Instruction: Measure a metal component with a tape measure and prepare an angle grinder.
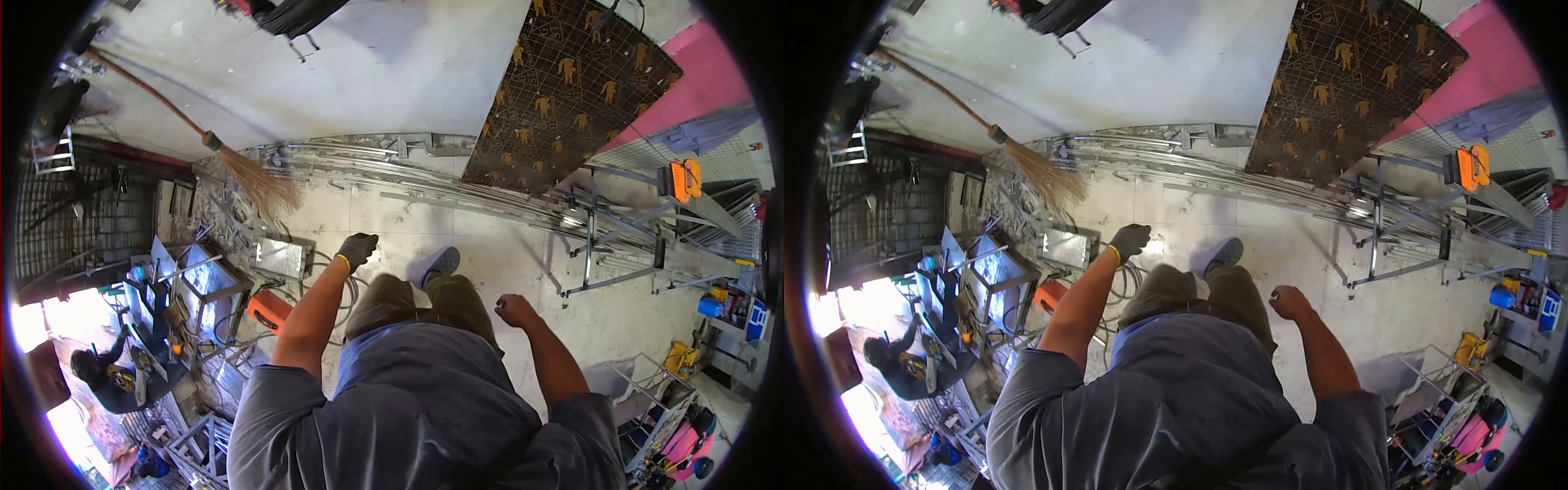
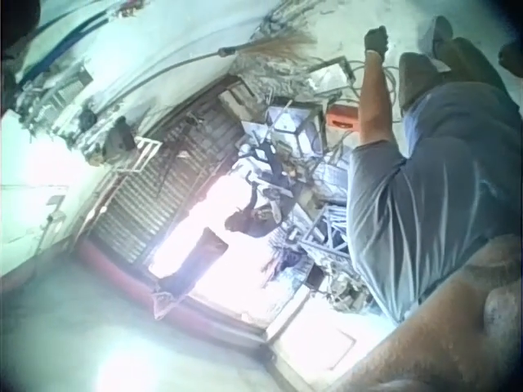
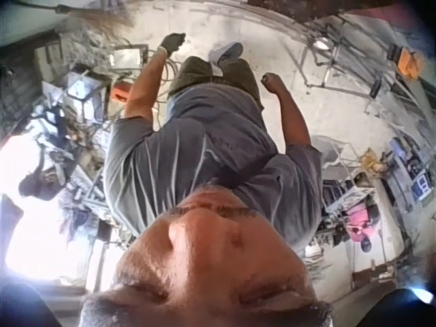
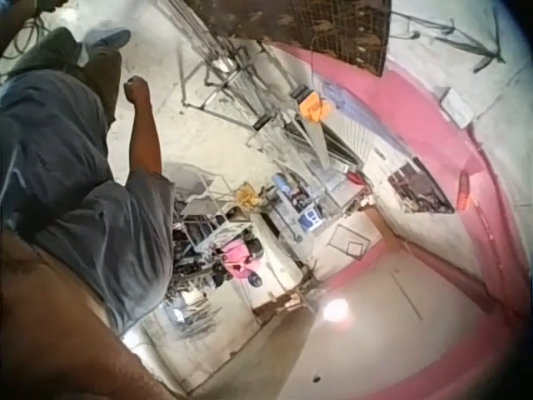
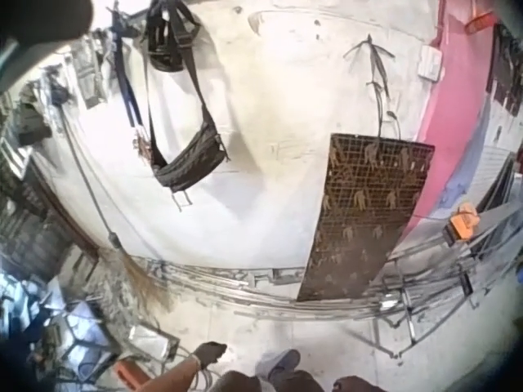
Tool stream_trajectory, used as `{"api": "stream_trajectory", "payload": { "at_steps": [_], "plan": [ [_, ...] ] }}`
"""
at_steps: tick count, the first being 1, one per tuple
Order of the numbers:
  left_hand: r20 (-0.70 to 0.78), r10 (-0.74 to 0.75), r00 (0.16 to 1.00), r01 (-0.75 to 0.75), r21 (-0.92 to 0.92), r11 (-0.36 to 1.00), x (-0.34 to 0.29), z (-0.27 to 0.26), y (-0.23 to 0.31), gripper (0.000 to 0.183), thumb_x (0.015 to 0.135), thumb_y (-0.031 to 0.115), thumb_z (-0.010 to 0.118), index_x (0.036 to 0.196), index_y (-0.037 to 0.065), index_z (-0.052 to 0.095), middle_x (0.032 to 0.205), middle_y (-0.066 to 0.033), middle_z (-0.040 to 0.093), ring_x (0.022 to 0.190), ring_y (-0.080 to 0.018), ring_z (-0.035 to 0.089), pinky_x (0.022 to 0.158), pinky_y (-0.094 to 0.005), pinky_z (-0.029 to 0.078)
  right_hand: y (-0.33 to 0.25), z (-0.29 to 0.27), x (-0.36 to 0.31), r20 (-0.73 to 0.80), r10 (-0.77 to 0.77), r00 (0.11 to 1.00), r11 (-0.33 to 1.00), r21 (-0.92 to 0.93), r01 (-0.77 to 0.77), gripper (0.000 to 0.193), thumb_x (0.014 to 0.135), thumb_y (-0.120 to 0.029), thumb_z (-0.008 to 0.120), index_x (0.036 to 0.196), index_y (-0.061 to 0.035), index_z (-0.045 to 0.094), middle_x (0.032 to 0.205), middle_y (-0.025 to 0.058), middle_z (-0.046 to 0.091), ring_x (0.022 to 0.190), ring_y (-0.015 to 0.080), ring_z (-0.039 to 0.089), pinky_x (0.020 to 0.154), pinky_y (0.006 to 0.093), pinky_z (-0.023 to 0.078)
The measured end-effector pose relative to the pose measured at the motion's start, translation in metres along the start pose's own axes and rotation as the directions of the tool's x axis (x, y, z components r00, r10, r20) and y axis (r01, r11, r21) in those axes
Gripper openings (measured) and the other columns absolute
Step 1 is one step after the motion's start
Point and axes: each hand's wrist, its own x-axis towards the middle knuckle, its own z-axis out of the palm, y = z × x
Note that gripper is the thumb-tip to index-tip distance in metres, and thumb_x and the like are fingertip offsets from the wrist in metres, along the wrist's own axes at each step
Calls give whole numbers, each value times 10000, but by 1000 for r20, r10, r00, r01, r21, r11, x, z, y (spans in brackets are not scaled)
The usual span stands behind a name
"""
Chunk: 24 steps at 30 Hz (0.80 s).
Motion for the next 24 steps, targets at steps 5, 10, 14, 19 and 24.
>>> {"api": "stream_trajectory", "payload": {
  "at_steps": [5, 10, 14, 19, 24],
  "plan": [
    [-248, 97, 964, 104, 686, 720, 85, 23, 52, 422, 874, 365, 562, 1082, 69, 779, 1170, -220, 723, 1101, -401, 692, 960, -465, 552, 21, -22, 85, -114, 92, 989, 995, 42, -88, 436, 893, -366, 707, 1169, -29, 707, 1115, 223, 728, 1088, 389, 680, 986, 468, 530],
    [-193, -15, 981, 166, 800, 576, 212, 29, 33, 333, 891, 288, 572, 1050, 77, 775, 1140, -212, 738, 1109, -376, 702, 938, -472, 563, 23, 25, 181, -90, 226, 970, 972, 88, -218, 797, 842, -457, 773, 1471, -62, 486, 1472, 250, 492, 1330, 459, 500, 1070, 563, 462],
    [-146, 104, 984, 84, 888, 452, 337, 21, -22, 280, 901, 179, 589, 1134, 110, 728, 1235, -183, 693, 1161, -338, 676, 964, -469, 545, 33, 58, 260, -480, 326, 815, 943, 228, -242, 977, 791, -363, 825, 1563, -68, 303, 1492, 312, 392, 1342, 502, 432, 1113, 574, 397],
    [-192, 128, 973, 133, 921, 365, 491, 23, -76, 285, 896, 146, 630, 1168, 123, 713, 1316, -134, 649, 1269, -297, 611, 988, -466, 519, 62, 87, 343, -683, 261, 683, 965, 164, -204, 964, 785, -381, 818, 1566, -92, 332, 1516, 305, 357, 1349, 513, 427, 1094, 588, 416],
    [-181, 42, 983, 161, 942, 296, 612, 46, -113, 310, 976, 261, 582, 1221, 203, 763, 1332, -52, 703, 1232, -267, 668, 944, -467, 537, 79, 115, 405, -808, 180, 561, 983, 165, -77, 877, 829, -395, 753, 1560, -88, 378, 1529, 314, 355, 1378, 516, 396, 1115, 593, 377]
  ]
}}
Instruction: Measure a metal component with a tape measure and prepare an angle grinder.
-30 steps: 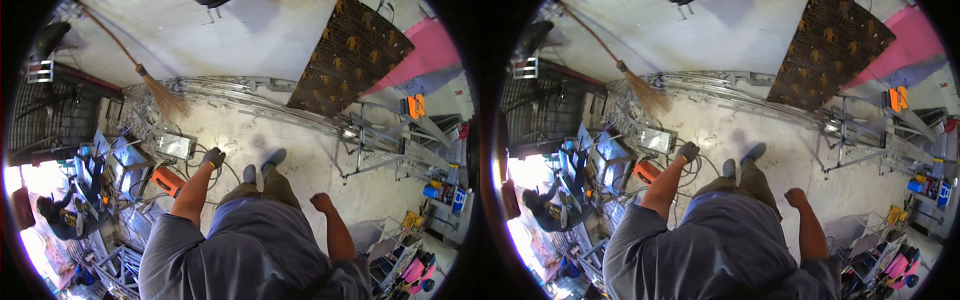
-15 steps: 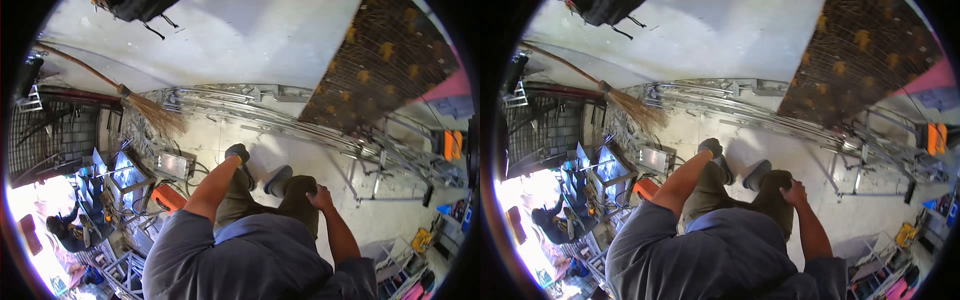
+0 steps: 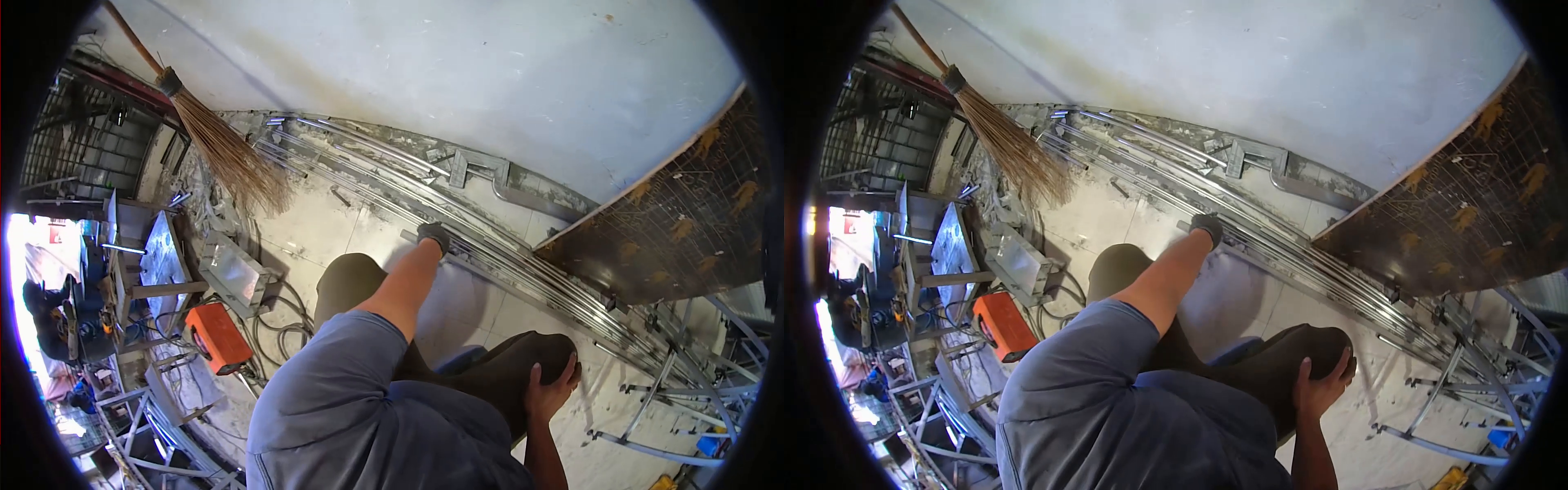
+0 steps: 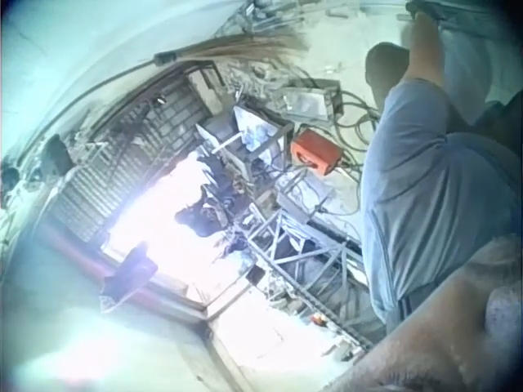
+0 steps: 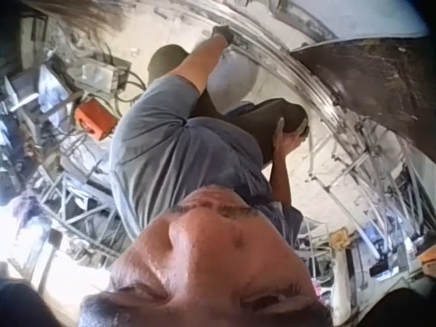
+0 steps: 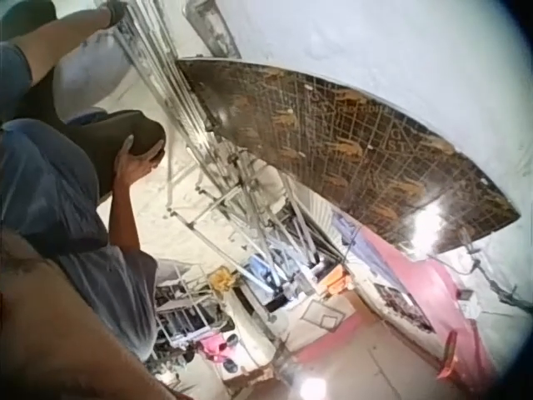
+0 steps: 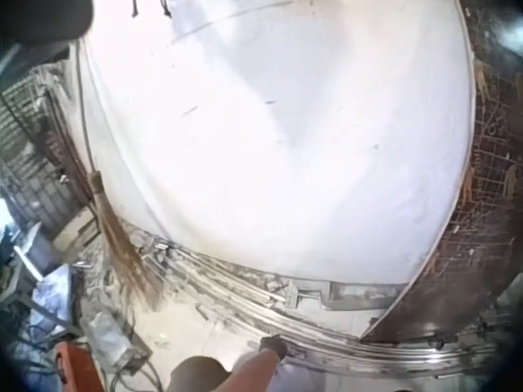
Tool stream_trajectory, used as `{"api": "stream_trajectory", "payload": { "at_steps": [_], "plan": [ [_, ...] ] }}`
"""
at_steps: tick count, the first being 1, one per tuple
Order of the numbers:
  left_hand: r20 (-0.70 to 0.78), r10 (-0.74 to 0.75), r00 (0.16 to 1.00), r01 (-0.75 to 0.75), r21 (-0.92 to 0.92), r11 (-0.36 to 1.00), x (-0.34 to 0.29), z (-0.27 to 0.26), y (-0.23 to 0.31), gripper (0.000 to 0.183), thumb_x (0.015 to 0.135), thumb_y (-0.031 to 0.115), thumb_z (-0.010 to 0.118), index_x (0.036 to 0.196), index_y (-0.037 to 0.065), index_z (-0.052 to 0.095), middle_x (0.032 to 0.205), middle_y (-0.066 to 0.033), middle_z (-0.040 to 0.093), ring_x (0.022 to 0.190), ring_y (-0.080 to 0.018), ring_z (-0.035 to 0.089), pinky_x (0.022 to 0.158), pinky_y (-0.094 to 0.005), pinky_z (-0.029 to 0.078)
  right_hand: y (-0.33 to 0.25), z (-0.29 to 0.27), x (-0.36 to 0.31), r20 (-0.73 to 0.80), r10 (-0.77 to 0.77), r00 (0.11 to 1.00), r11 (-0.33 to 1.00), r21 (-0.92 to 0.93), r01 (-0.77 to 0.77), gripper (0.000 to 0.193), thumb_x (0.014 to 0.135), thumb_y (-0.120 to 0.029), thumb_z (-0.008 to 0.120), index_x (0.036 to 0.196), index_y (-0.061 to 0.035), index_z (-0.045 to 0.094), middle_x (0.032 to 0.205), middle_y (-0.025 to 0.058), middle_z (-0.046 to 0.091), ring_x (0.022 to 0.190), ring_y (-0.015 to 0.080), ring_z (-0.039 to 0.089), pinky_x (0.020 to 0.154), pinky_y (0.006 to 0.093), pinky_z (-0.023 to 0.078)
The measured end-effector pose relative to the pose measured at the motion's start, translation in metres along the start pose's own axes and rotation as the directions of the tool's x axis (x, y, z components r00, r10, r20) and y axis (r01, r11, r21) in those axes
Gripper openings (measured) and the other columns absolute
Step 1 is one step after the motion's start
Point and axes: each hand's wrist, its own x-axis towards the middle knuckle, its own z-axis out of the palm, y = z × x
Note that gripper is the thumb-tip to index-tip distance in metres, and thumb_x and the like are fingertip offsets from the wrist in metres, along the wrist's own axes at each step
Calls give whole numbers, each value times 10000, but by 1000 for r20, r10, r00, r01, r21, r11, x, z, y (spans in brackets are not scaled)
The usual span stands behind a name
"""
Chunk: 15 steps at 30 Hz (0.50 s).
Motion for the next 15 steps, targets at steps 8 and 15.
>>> {"api": "stream_trajectory", "payload": {
  "at_steps": [8, 15],
  "plan": [
    [-238, 310, 920, -265, 201, 943, 70, 57, 22, 245, 921, 251, 593, 1004, 171, 810, 1099, -89, 777, 1005, -263, 741, 807, -456, 565, -3, 2, -28, -35, 16, 999, 996, 93, -13, 868, 827, -370, 764, 1556, -84, 388, 1531, 317, 359, 1399, 511, 381, 1135, 584, 353],
    [-286, 657, 697, -541, 391, 744, 57, 60, 51, 219, 922, 151, 552, 954, 98, 763, 1014, -135, 736, 988, -300, 702, 849, -446, 517, -14, -5, -39, -46, 168, 985, 986, 18, -167, 931, 782, -292, 796, 1579, -138, 340, 1565, 317, 302, 1405, 513, 351, 1148, 577, 329]
  ]
}}
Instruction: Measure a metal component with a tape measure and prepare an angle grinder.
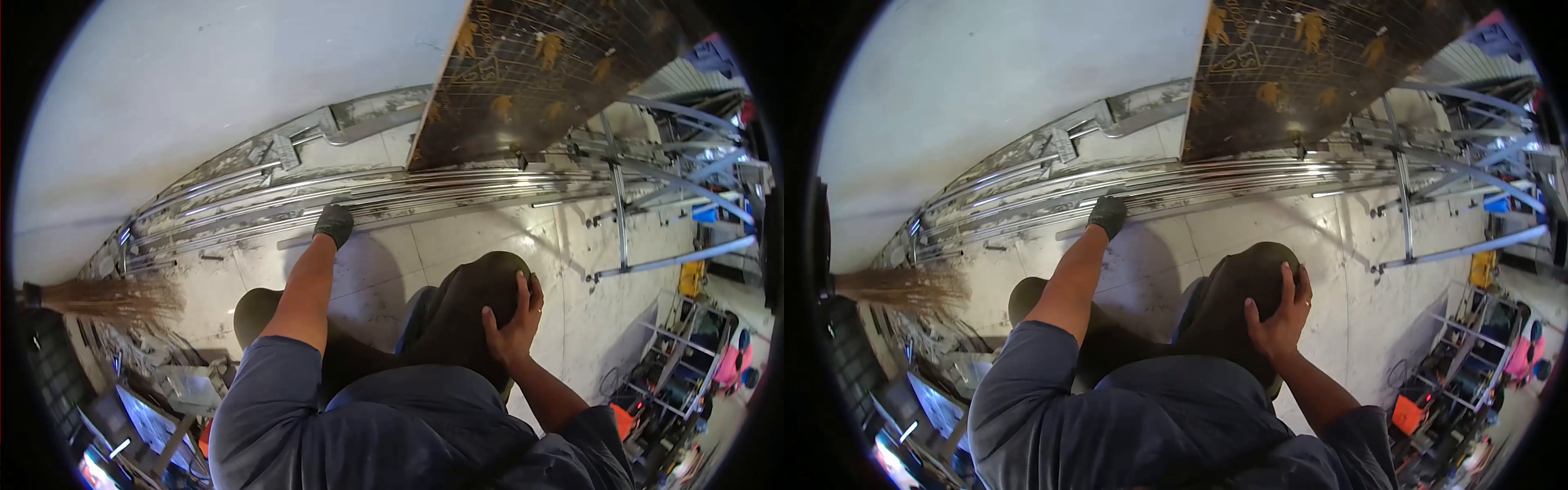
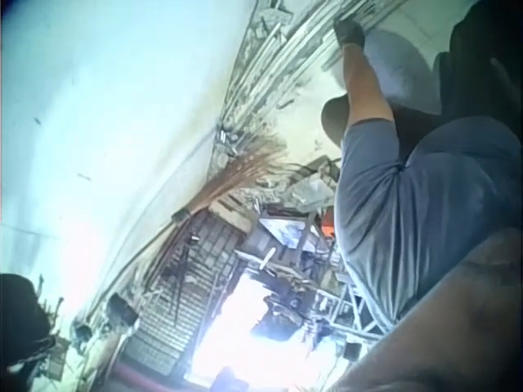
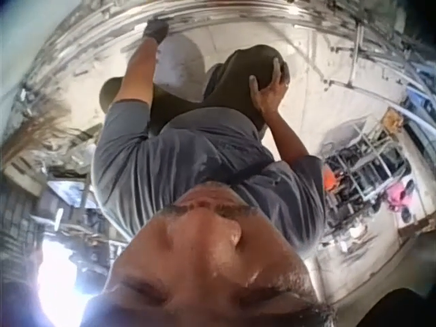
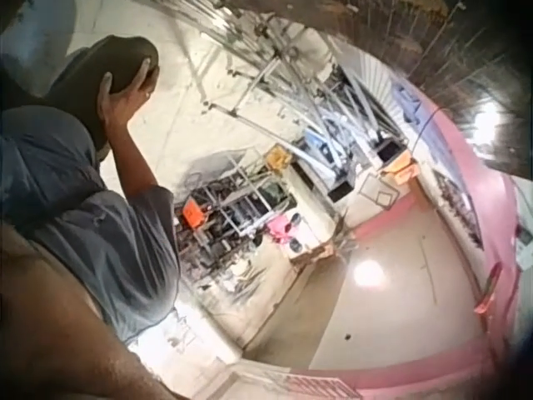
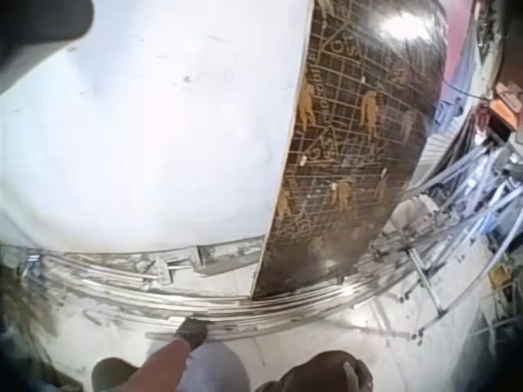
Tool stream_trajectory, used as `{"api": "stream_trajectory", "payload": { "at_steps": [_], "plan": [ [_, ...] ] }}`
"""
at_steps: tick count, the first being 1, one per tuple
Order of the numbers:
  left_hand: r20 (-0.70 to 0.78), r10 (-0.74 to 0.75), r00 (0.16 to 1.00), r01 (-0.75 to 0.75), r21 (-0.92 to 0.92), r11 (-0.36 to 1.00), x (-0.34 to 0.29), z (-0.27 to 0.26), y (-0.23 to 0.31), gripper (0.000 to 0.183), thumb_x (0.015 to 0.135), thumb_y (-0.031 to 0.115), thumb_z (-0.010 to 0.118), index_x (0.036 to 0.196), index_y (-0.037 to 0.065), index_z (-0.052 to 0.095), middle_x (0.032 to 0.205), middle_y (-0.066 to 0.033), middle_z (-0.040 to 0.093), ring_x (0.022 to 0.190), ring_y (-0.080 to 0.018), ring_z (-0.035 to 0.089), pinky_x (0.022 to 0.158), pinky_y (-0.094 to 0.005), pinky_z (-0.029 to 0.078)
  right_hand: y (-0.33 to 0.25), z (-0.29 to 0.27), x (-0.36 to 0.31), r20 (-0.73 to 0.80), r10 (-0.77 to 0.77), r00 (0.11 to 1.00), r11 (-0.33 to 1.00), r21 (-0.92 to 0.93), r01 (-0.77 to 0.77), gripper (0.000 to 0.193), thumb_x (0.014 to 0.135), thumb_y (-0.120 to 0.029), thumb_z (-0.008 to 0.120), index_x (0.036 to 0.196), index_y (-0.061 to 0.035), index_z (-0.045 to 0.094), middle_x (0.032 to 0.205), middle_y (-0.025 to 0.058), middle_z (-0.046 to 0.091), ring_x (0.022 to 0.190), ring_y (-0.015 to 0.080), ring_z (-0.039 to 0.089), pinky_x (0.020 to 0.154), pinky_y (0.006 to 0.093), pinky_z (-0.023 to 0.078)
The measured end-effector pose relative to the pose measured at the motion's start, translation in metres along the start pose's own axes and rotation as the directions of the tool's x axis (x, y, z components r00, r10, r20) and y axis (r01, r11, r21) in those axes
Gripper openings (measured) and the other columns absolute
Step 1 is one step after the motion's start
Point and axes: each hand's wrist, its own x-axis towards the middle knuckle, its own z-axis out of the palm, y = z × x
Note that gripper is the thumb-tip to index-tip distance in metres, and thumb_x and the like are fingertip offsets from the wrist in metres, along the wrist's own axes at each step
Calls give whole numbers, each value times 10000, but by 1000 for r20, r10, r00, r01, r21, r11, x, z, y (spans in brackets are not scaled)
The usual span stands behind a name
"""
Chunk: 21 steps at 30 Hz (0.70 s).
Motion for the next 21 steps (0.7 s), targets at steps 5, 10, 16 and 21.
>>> {"api": "stream_trajectory", "payload": {
  "at_steps": [5, 10, 16, 21],
  "plan": [
    [-10, 5, 1000, -6, -85, 996, 17, -4, 16, 202, 915, 139, 547, 914, 77, 739, 990, -173, 712, 924, -299, 702, 811, -445, 532, -9, -10, -11, -9, -16, 1000, 1000, -15, 16, 931, 782, -317, 802, 1568, -111, 349, 1551, 327, 298, 1418, 505, 334, 1163, 572, 316],
    [79, 95, 992, -98, 33, 995, 25, -9, 29, 252, 922, 175, 549, 904, 75, 779, 974, -194, 757, 914, -360, 739, 766, -449, 571, -5, -22, -26, -28, 35, 999, 994, -102, -37, 925, 768, -297, 805, 1560, -113, 364, 1551, 311, 295, 1402, 495, 370, 1141, 563, 345],
    [186, 133, 973, -153, 100, 983, 36, 9, 34, 272, 945, 203, 528, 916, 152, 793, 987, -91, 768, 968, -273, 728, 778, -447, 534, -5, -25, -35, -74, 22, 997, 996, -83, -28, 911, 790, -341, 789, 1562, -126, 358, 1554, 292, 285, 1403, 505, 352, 1149, 572, 336],
    [195, 144, 970, -196, 282, 939, 49, 4, 30, 268, 961, 222, 534, 982, 168, 796, 1023, -87, 776, 1011, -262, 727, 801, -465, 514, -3, -29, -41, -34, 58, 998, 995, -83, -61, 913, 817, -387, 778, 1574, -138, 333, 1558, 299, 268, 1419, 520, 315, 1179, 580, 302]
  ]
}}
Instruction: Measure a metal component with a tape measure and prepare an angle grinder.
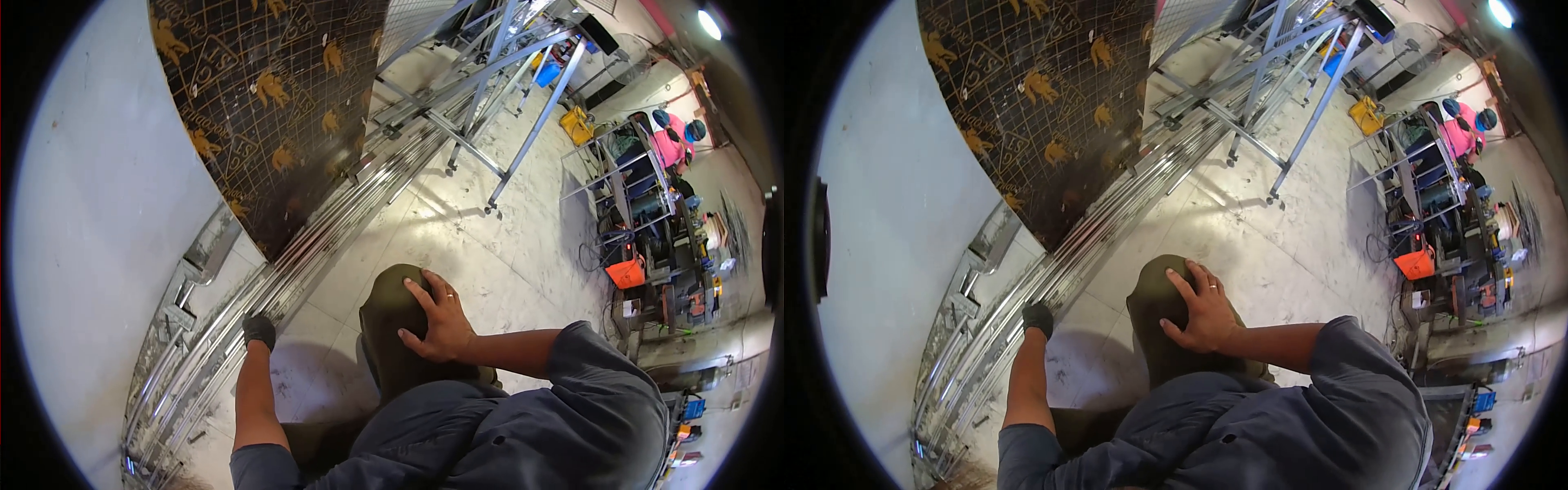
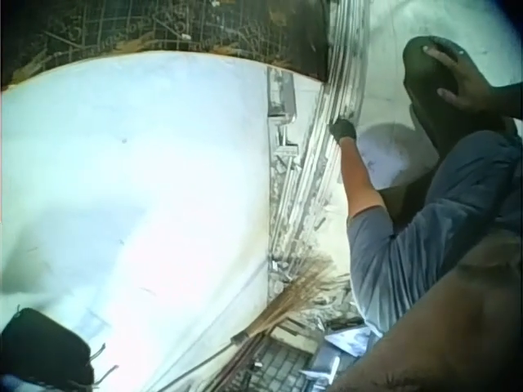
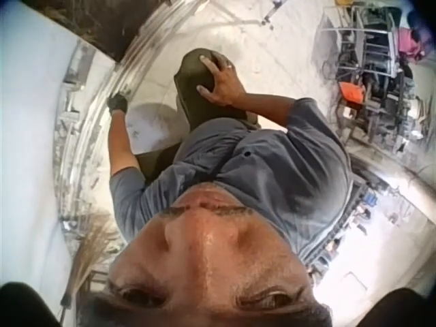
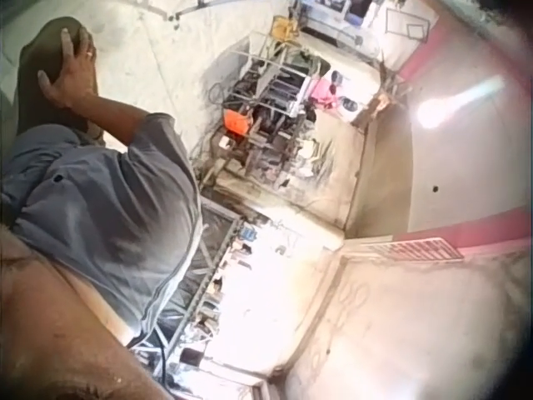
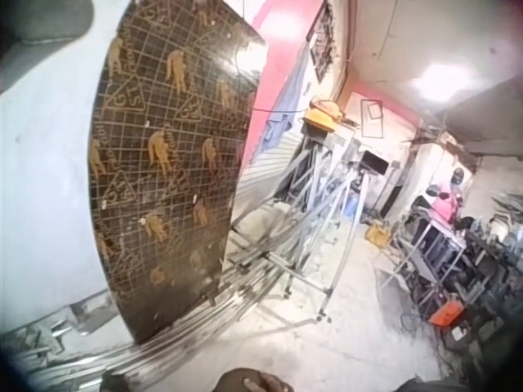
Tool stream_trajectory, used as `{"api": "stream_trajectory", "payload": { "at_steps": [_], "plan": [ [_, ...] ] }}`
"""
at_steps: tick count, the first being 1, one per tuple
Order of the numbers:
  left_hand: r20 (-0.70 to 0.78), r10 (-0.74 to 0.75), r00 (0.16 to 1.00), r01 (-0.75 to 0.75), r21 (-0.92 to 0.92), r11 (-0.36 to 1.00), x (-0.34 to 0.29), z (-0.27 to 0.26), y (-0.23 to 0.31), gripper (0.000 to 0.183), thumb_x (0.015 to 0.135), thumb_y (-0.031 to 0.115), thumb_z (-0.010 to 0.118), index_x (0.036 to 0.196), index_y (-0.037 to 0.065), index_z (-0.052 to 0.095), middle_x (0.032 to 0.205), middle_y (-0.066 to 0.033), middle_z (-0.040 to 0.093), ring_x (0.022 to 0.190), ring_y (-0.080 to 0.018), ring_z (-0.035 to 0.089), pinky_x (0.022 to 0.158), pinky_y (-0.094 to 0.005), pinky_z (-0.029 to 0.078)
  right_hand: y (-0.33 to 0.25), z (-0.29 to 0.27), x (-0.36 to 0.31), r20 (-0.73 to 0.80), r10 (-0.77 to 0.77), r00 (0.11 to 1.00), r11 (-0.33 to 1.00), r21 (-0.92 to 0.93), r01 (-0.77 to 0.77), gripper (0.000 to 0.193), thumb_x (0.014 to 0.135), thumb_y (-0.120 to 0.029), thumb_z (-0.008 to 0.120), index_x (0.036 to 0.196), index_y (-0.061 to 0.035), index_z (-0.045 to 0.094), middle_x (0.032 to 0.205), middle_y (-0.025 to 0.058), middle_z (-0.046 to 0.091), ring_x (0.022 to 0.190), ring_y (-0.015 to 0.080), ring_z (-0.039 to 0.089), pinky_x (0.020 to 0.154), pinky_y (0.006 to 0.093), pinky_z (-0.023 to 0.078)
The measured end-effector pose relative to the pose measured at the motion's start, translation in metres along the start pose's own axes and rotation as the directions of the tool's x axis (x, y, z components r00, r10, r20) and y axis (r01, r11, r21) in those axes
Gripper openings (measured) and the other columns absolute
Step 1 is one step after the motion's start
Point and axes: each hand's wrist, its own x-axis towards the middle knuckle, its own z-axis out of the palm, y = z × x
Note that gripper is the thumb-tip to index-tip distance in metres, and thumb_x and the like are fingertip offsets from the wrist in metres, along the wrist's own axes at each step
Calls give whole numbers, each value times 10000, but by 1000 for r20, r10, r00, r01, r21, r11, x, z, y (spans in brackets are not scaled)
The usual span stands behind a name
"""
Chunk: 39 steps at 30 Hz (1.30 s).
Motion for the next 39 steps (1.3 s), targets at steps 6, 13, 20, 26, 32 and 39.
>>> {"api": "stream_trajectory", "payload": {
  "at_steps": [6, 13, 20, 26, 32, 39],
  "plan": [
    [139, 4, 990, 70, -522, 850, -45, -52, -31, 447, 951, 125, 484, 1382, 14, 531, 1283, -285, 658, 1164, -431, 664, 1041, -483, 514, 3, -4, 2, 27, 6, 1000, 1000, -3, -6, 892, 847, -429, 745, 1577, -135, 327, 1565, 301, 266, 1447, 505, 294, 1188, 581, 283],
    [309, -32, 950, 138, -325, 936, -65, -72, -98, 546, 963, 127, 465, 1497, 23, 422, 1308, -298, 642, 1173, -437, 658, 1001, -508, 520, 2, -5, 7, 108, 22, 994, 999, -36, -18, 873, 879, -487, 682, 1588, -135, 311, 1586, 289, 257, 1481, 487, 243, 1200, 613, 241],
    [-90, -120, 989, 67, -451, 890, -83, -23, -144, 271, 994, 175, 457, 1176, 42, 608, 1075, -279, 713, 1039, -463, 683, 863, -559, 545, 5, -4, 12, 85, 10, 996, 1000, 17, -11, 876, 866, -473, 701, 1580, -137, 321, 1581, 291, 260, 1476, 492, 254, 1197, 599, 246],
    [-63, -116, 991, 61, -560, 826, -102, -2, -119, 199, 971, 197, 506, 1011, 70, 655, 1035, -254, 714, 970, -479, 679, 854, -568, 539, 5, -1, 21, 96, 23, 995, 1000, 17, -25, 879, 865, -463, 705, 1579, -124, 320, 1576, 294, 266, 1478, 485, 250, 1197, 592, 249],
    [376, 94, 922, -16, -204, 979, -124, 80, -173, 280, 961, 221, 517, 1120, 110, 718, 1180, -186, 727, 1087, -391, 692, 957, -492, 556, 3, 0, 23, 106, -1, 994, 1000, -5, 2, 879, 867, -469, 704, 1579, -123, 321, 1576, 300, 261, 1477, 487, 247, 1197, 592, 246],
    [634, 11, 773, 125, -169, 978, -193, 108, -194, 255, 928, 257, 570, 930, 86, 758, 1071, -188, 746, 1003, -377, 721, 857, -471, 585, 6, 0, 24, 128, 48, 991, 998, -43, -43, 914, 855, -482, 704, 1588, -112, 302, 1584, 328, 249, 1475, 495, 250, 1199, 599, 235]
  ]
}}
